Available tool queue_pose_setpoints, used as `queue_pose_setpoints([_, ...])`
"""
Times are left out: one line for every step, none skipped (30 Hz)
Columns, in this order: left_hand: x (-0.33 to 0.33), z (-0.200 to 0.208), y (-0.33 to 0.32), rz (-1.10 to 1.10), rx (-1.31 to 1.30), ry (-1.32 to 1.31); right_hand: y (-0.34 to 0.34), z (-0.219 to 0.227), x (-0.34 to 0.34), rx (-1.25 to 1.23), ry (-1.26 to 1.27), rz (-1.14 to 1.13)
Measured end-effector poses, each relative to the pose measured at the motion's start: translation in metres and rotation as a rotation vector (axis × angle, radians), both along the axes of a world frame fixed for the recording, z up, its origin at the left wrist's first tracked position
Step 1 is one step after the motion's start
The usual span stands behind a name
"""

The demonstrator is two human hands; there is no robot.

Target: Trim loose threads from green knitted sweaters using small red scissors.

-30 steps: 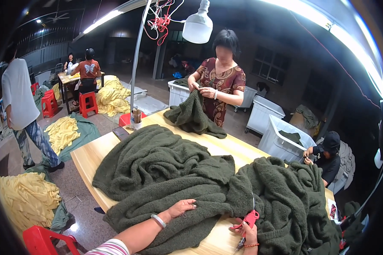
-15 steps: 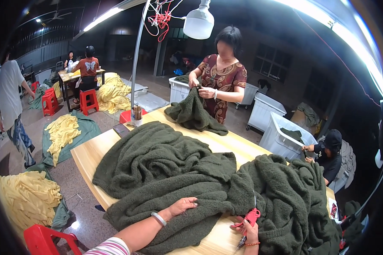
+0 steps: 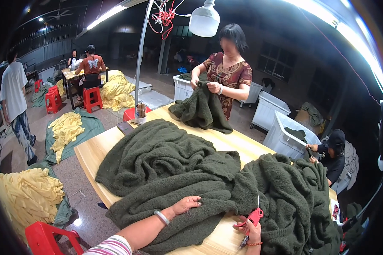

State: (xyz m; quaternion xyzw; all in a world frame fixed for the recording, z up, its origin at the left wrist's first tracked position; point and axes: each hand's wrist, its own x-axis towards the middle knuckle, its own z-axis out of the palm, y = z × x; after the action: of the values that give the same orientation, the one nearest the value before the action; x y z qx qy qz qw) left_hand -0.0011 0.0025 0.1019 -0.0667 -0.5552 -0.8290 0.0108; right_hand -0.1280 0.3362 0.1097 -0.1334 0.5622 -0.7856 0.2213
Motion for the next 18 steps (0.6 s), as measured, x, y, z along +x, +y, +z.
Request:
queue_pose_setpoints([0.000, 0.001, 0.000, 0.004, 0.002, -0.016, -0.002, 0.002, 0.001, 0.003, -0.005, 0.000])
queue_pose_setpoints([0.000, -0.002, -0.001, 0.004, 0.005, -0.022, -0.005, 0.004, 0.002, 0.003, -0.009, -0.018])
queue_pose_setpoints([0.000, -0.002, -0.001, -0.004, 0.018, -0.016, -0.005, 0.005, 0.004, -0.001, -0.007, -0.037])
queue_pose_setpoints([0.000, -0.003, -0.001, -0.012, 0.031, -0.011, -0.004, 0.004, 0.005, -0.002, -0.007, -0.038])
queue_pose_setpoints([0.000, -0.004, 0.000, -0.014, 0.031, -0.012, -0.004, 0.002, 0.004, -0.007, -0.007, -0.034])
queue_pose_setpoints([0.000, -0.003, 0.000, -0.017, 0.040, -0.016, -0.003, 0.001, 0.003, -0.012, -0.007, -0.029])
queue_pose_setpoints([0.000, -0.003, 0.001, -0.020, 0.048, -0.021, -0.001, -0.001, 0.001, -0.011, -0.007, -0.031])
queue_pose_setpoints([0.000, -0.004, 0.001, -0.022, 0.049, -0.022, 0.001, -0.003, -0.001, 0.001, -0.009, -0.008])
queue_pose_setpoints([-0.001, -0.004, 0.000, -0.010, 0.033, -0.017, 0.001, -0.003, -0.002, 0.013, -0.011, 0.015])
queue_pose_setpoints([-0.001, -0.005, 0.000, 0.003, 0.017, -0.011, 0.002, -0.002, -0.001, 0.014, -0.013, 0.013])
queue_pose_setpoints([-0.001, -0.005, 0.000, 0.001, 0.017, -0.013, 0.002, -0.001, -0.001, 0.011, -0.017, 0.012])
queue_pose_setpoints([-0.002, -0.002, 0.000, -0.005, 0.022, -0.014, 0.000, 0.001, 0.000, 0.008, -0.021, 0.012])
queue_pose_setpoints([-0.002, -0.001, 0.001, -0.010, 0.027, -0.015, -0.001, 0.004, 0.002, 0.009, -0.023, 0.010])
queue_pose_setpoints([-0.002, -0.003, 0.001, -0.012, 0.028, -0.018, -0.002, 0.007, 0.004, 0.012, -0.016, 0.010])
queue_pose_setpoints([-0.003, -0.003, 0.000, -0.009, 0.019, -0.012, -0.003, 0.009, 0.005, 0.014, -0.007, 0.010])
queue_pose_setpoints([-0.003, -0.003, 0.000, -0.007, 0.010, -0.006, -0.004, 0.011, 0.005, 0.014, -0.008, 0.008])
queue_pose_setpoints([-0.002, -0.003, 0.000, -0.009, 0.010, -0.007, -0.004, 0.011, 0.006, 0.025, -0.003, 0.005])
queue_pose_setpoints([-0.001, 0.000, 0.001, -0.011, 0.016, -0.011, -0.004, 0.012, 0.006, 0.036, 0.001, 0.001])
